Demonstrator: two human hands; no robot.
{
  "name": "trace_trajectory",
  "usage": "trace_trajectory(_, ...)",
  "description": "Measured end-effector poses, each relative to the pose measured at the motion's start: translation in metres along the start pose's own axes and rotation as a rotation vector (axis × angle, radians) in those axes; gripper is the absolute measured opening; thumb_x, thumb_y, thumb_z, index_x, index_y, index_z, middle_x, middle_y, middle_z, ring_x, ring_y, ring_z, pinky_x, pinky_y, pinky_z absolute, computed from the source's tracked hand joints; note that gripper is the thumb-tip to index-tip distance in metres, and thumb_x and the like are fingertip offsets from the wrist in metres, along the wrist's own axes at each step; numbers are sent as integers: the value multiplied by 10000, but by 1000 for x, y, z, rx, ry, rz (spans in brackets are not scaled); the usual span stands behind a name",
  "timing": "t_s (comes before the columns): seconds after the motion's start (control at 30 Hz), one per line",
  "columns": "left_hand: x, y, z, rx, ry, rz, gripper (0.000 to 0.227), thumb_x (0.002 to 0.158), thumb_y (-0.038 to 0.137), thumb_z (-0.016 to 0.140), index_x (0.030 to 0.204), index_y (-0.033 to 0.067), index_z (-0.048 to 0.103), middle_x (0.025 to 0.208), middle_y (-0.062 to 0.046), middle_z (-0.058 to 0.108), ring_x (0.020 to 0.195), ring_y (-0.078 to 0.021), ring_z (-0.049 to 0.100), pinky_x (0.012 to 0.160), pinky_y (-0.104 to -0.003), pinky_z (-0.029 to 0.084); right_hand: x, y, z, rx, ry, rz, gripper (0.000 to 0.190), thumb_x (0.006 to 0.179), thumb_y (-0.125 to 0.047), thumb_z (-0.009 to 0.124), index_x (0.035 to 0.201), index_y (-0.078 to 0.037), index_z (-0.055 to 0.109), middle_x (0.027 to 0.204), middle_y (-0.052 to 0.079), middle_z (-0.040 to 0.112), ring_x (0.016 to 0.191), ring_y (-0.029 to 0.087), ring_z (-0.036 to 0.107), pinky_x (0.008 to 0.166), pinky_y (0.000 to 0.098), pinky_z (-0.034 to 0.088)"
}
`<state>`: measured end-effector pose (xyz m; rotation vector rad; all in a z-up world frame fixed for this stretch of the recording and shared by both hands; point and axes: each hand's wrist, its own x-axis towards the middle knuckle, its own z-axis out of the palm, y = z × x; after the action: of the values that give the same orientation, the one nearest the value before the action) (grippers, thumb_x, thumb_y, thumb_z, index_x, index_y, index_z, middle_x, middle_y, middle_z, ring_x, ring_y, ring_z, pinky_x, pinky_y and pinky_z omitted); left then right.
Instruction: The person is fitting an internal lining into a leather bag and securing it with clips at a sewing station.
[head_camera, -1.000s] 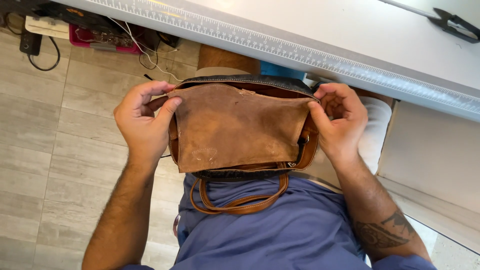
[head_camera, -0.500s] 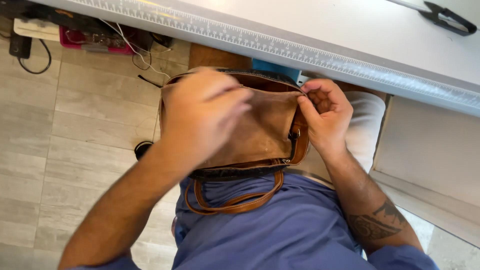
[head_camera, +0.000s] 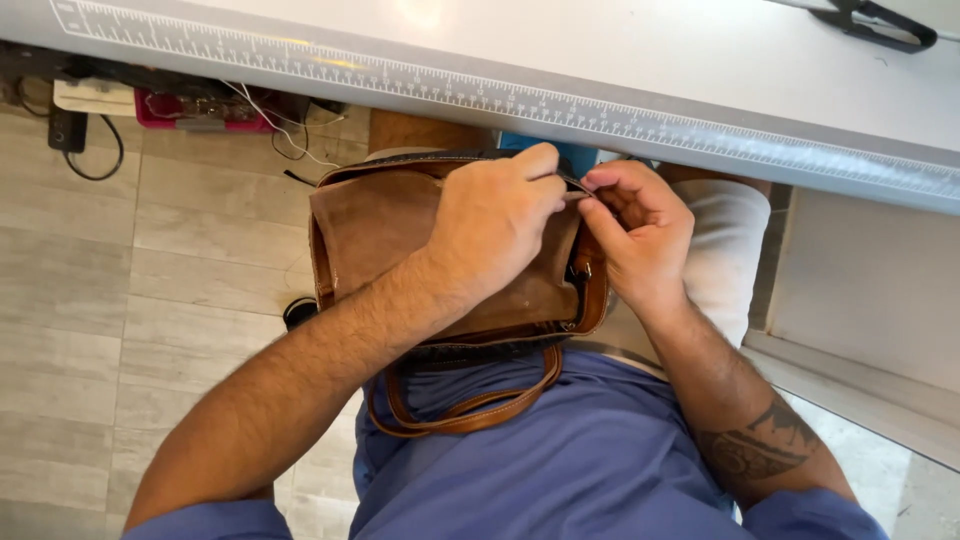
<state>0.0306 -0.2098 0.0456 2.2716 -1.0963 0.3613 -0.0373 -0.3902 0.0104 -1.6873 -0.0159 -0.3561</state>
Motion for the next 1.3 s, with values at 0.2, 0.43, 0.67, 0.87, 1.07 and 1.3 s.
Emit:
trace_trajectory(0.2, -5, -3, 2, -86, 26, -58, 219, 976, 214, 673, 770, 148, 643, 761, 29, 516, 566, -231, 601, 563, -334, 498, 0, 3, -1, 9, -15, -46, 256, 884, 168, 764, 1110, 171, 645, 1088, 235, 621, 1045, 305, 699, 928, 425, 601)
trace_trajectory(0.43, -3, -4, 10, -85, 38, -35, 214, 997, 230, 661, 798, 154, 666, 786, 22, 527, 616, -232, 628, 601, -341, 504, -1, -1, 2, -4, 35, -46, 234, 887, 153, 788, 1075, 160, 650, 1027, 229, 624, 985, 302, 710, 872, 410, 611)
trace_trajectory(0.67, -9, -7, 22, 10, 16, -30, 219, 1013, 229, 632, 806, 162, 651, 786, 47, 516, 652, -206, 618, 632, -337, 466, -4, -2, 6, 16, 38, 26, 314, 885, 118, 801, 1159, 133, 649, 1071, 179, 642, 1036, 227, 693, 902, 359, 607)
trace_trajectory(0.87, -11, -10, 26, 6, 10, -15, 222, 1035, 187, 619, 822, 127, 613, 790, 19, 510, 661, -220, 592, 630, -358, 423, -4, -2, 7, -6, 42, 27, 343, 870, 123, 812, 1176, 133, 657, 1082, 188, 652, 1040, 232, 696, 907, 356, 600)
trace_trajectory(1.07, -12, -9, 26, 69, -39, -8, 165, 985, 238, 670, 842, 165, 632, 803, 49, 490, 669, -166, 584, 622, -329, 416, -5, -4, 7, 1, 65, 67, 318, 876, 136, 797, 1164, 119, 663, 1034, 177, 673, 994, 212, 706, 890, 354, 615)
trace_trajectory(1.3, -40, -21, -57, 211, -59, -155, 146, 845, 234, 777, 955, 162, 711, 906, 20, 552, 797, -214, 633, 641, -377, 472, -6, -5, 1, -36, 92, 89, 304, 885, 188, 769, 1153, 124, 643, 1028, 195, 699, 992, 242, 733, 919, 383, 616)
